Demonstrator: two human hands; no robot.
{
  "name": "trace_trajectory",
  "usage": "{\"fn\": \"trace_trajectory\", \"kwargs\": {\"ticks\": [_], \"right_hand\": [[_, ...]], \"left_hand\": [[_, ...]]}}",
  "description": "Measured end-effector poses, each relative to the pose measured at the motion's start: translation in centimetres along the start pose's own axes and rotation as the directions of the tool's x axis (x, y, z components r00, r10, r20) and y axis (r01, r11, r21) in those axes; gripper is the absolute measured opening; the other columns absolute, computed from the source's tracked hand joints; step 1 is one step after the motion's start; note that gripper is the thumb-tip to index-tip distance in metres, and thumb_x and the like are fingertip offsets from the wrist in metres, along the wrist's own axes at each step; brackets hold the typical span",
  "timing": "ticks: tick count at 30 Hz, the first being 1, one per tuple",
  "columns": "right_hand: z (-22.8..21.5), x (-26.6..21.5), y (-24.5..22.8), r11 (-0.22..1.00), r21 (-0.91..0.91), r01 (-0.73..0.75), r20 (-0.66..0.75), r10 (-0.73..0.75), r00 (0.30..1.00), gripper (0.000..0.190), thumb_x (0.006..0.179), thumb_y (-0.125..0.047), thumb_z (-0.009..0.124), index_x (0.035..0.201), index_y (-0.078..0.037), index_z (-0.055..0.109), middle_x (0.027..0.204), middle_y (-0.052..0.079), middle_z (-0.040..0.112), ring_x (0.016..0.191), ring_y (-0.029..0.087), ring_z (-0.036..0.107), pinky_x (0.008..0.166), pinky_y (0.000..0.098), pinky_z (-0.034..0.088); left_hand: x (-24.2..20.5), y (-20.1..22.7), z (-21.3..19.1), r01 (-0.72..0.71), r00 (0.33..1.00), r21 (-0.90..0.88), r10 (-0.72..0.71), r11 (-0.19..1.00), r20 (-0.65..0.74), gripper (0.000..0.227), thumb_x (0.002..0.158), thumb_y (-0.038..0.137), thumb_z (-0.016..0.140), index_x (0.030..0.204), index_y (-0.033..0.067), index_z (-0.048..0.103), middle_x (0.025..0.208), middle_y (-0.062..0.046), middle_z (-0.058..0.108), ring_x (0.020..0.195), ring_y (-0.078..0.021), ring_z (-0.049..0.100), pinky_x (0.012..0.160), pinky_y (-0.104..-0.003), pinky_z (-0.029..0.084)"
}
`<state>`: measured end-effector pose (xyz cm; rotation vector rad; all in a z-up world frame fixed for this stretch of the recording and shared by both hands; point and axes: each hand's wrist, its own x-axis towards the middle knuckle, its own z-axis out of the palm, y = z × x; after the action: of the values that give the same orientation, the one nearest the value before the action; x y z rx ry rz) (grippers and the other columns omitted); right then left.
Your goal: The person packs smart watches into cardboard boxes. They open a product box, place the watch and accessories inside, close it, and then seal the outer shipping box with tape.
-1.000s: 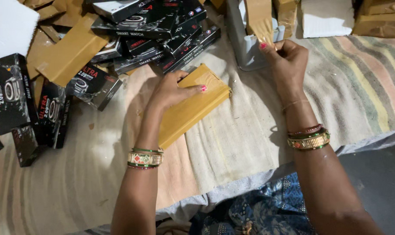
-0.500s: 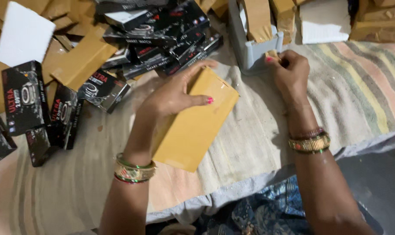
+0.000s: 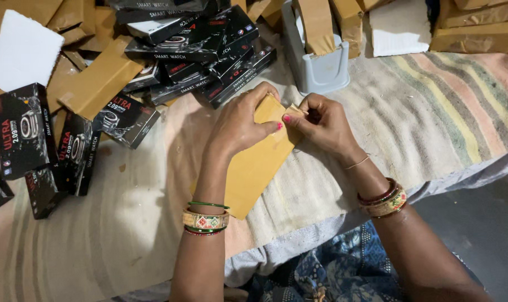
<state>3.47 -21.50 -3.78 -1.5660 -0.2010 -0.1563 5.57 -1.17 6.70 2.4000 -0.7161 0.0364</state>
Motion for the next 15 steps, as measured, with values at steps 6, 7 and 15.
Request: {"fn": "trace_trajectory", "kwargs": {"ticks": [6,7,15], "right_hand": [[-0.4,0.2,0.4,0.804,-0.575,0.153,-0.262,-0.358,0.896,0.065,0.065,-0.040,0.104,0.097,0.001,0.064,0.086,0.006,0.062,0.075,0.015,0.058,0.066,0.0310,0.050],[-0.4,0.3,0.3,0.768,-0.625,0.141,-0.300,-0.403,0.865,0.079,0.060,-0.044,0.107,0.104,0.002,0.060,0.090,0.007,0.061,0.075,0.016,0.059,0.066,0.0315,0.051],[-0.8,-0.4,-1.4,0.939,-0.309,0.152,-0.248,-0.234,0.940,0.105,0.063,-0.032,0.099,0.143,0.000,0.040,0.105,0.003,0.054,0.069,0.011,0.049,0.060,0.0281,0.047]], "left_hand": [[0.1,-0.2,0.5,-0.107,0.993,0.035,0.109,0.994,-0.041,0.047,0.075,0.023,0.085,0.111,0.0140,0.056,0.103,-0.012,0.073,0.104,-0.0389,0.067,0.082,-0.048,0.051],[0.0,-0.2,0.6,-0.089,0.995,0.042,0.091,0.995,-0.037,0.047,0.075,0.023,0.085,0.111,0.0146,0.057,0.103,-0.012,0.073,0.103,-0.0383,0.067,0.082,-0.048,0.051],[-0.2,-0.7,0.1,-0.001,0.999,-0.010,0.000,1.000,-0.052,0.047,0.072,0.024,0.086,0.111,0.0170,0.061,0.104,-0.008,0.074,0.102,-0.0319,0.070,0.082,-0.043,0.053]]}}
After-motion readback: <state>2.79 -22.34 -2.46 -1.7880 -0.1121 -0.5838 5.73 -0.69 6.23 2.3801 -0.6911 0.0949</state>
